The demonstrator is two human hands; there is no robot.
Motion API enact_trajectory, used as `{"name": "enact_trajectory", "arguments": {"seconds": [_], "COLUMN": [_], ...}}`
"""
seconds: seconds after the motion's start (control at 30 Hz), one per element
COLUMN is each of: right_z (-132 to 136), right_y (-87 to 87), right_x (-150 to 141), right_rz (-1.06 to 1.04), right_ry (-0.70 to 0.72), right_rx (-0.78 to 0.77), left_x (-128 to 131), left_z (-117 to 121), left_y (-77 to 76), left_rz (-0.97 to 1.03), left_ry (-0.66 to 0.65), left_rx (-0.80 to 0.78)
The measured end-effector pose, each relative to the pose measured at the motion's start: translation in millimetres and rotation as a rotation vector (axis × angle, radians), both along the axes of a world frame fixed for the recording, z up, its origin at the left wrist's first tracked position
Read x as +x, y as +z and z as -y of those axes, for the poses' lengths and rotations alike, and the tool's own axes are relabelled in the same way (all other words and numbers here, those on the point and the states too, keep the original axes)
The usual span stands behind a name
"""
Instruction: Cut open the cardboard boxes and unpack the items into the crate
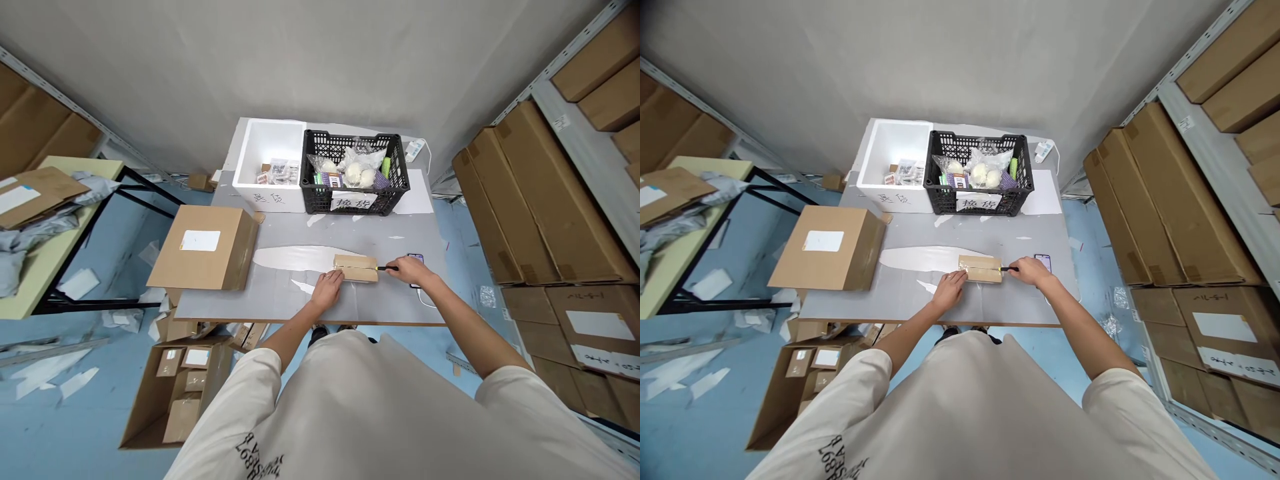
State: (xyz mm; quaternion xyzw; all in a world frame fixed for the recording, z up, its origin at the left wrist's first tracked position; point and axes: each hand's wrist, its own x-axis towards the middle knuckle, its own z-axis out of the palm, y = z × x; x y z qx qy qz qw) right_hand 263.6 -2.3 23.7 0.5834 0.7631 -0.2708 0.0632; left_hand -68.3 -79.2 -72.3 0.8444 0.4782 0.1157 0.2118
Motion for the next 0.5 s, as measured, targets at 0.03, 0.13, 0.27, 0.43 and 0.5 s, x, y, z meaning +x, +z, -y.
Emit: {"name": "enact_trajectory", "arguments": {"seconds": [0.03, 0.13, 0.27, 0.43, 0.5], "right_z": [0.7, 3.1, 5.2, 12.4, 18.7], "right_y": [1.6, 5.7, 10.3, 13.3, 9.5], "right_x": [5.5, 20.2, 40.4, 71.3, 79.3], "right_rz": [0.008, 0.031, 0.081, 0.067, -0.064], "right_ry": [0.006, 0.009, -0.004, -0.073, -0.147], "right_rx": [0.000, -0.021, -0.054, -0.072, -0.100], "left_x": [1.2, 5.2, 11.6, 25.0, 34.7], "left_z": [-0.2, -0.7, -0.9, -6.5, -13.0], "left_y": [0.5, 3.0, 11.0, 25.5, 30.2], "left_rz": [-0.008, -0.035, -0.128, -0.258, -0.269], "left_ry": [0.000, -0.003, -0.002, 0.040, 0.024], "left_rx": [0.004, 0.015, 0.037, 0.045, 0.057]}}
